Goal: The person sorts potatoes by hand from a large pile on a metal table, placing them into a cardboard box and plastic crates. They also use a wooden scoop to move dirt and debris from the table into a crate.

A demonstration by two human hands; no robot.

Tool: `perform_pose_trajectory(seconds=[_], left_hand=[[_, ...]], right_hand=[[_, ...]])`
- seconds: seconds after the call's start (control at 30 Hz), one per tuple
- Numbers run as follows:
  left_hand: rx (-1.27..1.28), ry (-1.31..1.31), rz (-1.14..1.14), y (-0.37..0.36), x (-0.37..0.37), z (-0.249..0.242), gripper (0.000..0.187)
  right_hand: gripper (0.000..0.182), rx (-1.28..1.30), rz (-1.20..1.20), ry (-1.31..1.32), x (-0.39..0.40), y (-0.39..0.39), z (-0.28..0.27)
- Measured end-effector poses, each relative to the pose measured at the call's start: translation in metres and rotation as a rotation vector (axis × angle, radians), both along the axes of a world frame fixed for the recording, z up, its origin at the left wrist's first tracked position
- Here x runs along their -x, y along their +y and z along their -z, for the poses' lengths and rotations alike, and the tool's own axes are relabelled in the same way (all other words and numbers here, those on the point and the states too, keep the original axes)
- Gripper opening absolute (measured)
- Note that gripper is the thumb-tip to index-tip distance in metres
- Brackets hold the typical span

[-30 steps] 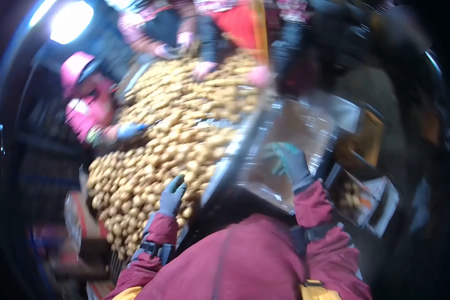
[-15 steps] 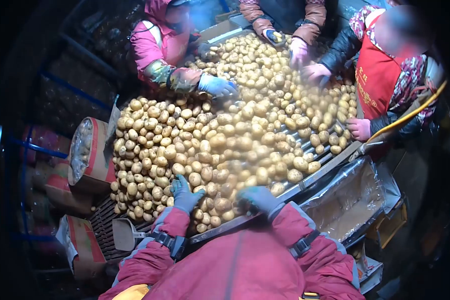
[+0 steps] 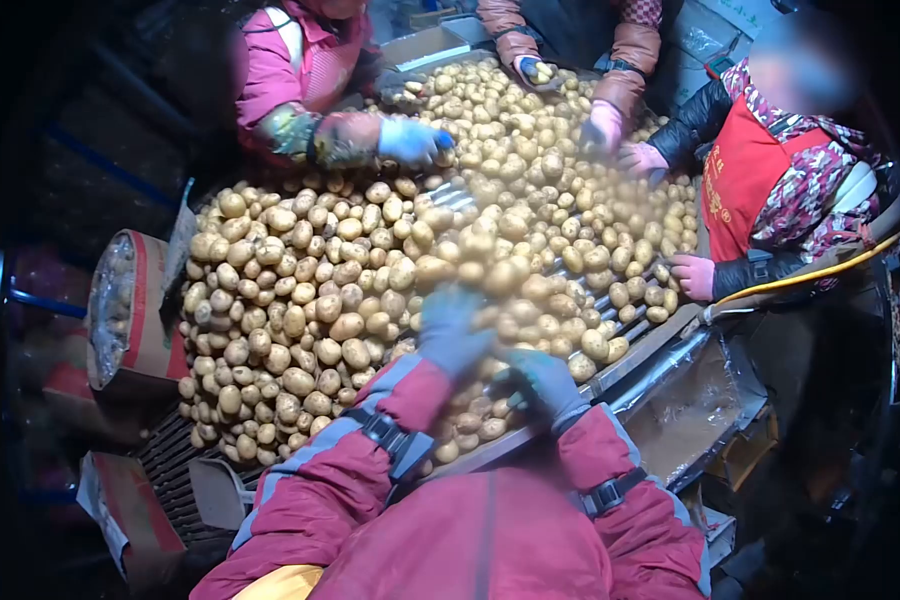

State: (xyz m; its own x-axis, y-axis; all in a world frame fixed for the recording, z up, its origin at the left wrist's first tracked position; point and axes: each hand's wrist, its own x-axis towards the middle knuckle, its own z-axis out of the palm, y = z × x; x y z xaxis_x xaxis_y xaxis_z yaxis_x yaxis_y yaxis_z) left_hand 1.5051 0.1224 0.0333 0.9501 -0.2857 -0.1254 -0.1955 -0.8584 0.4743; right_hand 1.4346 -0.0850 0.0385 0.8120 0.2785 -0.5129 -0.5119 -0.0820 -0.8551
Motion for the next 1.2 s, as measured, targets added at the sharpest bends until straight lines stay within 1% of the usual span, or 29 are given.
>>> perform_pose_trajectory(seconds=[0.03,0.07,0.1,0.13,0.17,0.2,0.23,0.27,0.3,0.37,0.4,0.5,0.57,0.63,0.7,0.77,0.8,0.9,0.93,1.03,1.07,1.17,1.2], left_hand=[[-0.05,0.125,0.144,-0.014,-0.01,-0.01,0.089],[0.002,0.078,0.138,-0.032,-0.013,0.002,0.083],[0.052,0.031,0.134,-0.052,-0.015,0.022,0.078],[0.099,-0.016,0.131,-0.063,-0.016,0.028,0.073],[0.106,-0.075,0.155,-0.068,-0.011,0.035,0.072],[0.114,-0.132,0.178,-0.074,-0.003,0.033,0.072],[0.119,-0.19,0.202,-0.08,0.001,0.031,0.071],[0.217,-0.123,0.231,-0.08,0.0,0.031,0.07],[0.261,-0.097,0.238,-0.079,0.002,0.031,0.069],[0.334,-0.044,0.25,-0.073,0.006,0.031,0.068],[0.408,-0.165,0.214,-0.068,0.011,0.032,0.057],[0.565,-0.126,0.088,-0.029,0.015,0.009,0.044],[0.459,-0.244,-0.042,0.007,0.012,-0.014,0.036],[0.413,-0.174,-0.167,0.051,-0.01,-0.004,0.034],[0.248,-0.289,-0.196,0.067,-0.029,-0.024,0.034],[0.078,-0.39,-0.091,0.077,-0.053,-0.005,0.04],[-0.001,-0.439,-0.038,0.072,-0.062,-0.003,0.043],[-0.428,-0.449,0.079,0.047,-0.075,0.003,0.056],[-0.546,-0.44,0.039,0.04,-0.079,0.008,0.066],[-0.58,-0.185,-0.028,0.028,-0.095,0.002,0.067],[-0.502,-0.24,-0.037,0.031,-0.092,-0.002,0.067],[-0.209,-0.214,-0.168,0.044,-0.078,0.007,0.062],[-0.078,-0.244,-0.166,0.042,-0.063,-0.003,0.059]], right_hand=[[0.028,-0.009,0.018,0.053,0.0,-0.004,-0.003],[0.028,-0.017,0.037,0.106,0.0,-0.008,-0.007],[0.03,-0.006,0.071,0.097,0.001,-0.014,-0.008],[0.034,0.001,0.106,0.086,0.006,-0.021,-0.006],[0.038,0.008,0.14,0.08,0.014,-0.029,-0.002],[0.038,0.162,0.203,0.039,0.016,-0.03,0.001],[0.038,0.096,0.232,0.113,0.021,-0.037,0.001],[0.038,0.025,0.262,0.187,0.028,-0.044,0.0],[0.038,-0.051,0.291,0.26,0.033,-0.045,-0.003],[0.041,-0.096,0.284,0.276,0.04,-0.049,0.003],[0.042,-0.112,0.26,0.273,0.042,-0.05,0.005],[0.046,-0.139,0.232,0.258,0.045,-0.052,0.009],[0.047,-0.175,0.218,0.244,0.044,-0.057,0.015],[0.048,-0.216,0.212,0.246,0.043,-0.059,0.014],[0.049,-0.253,0.204,0.242,0.042,-0.063,0.017],[0.05,-0.28,0.198,0.235,0.043,-0.067,0.026],[0.05,-0.266,0.203,0.23,0.041,-0.067,0.023],[0.049,-0.233,0.217,0.327,0.038,-0.066,0.014],[0.047,-0.269,0.212,0.327,0.038,-0.067,0.018],[0.052,-0.272,0.269,0.321,0.04,-0.063,0.016],[0.054,-0.283,0.262,0.317,0.04,-0.063,0.018],[0.056,-0.246,0.274,0.314,0.04,-0.061,0.015],[0.057,-0.248,0.256,0.311,0.041,-0.06,0.02]])
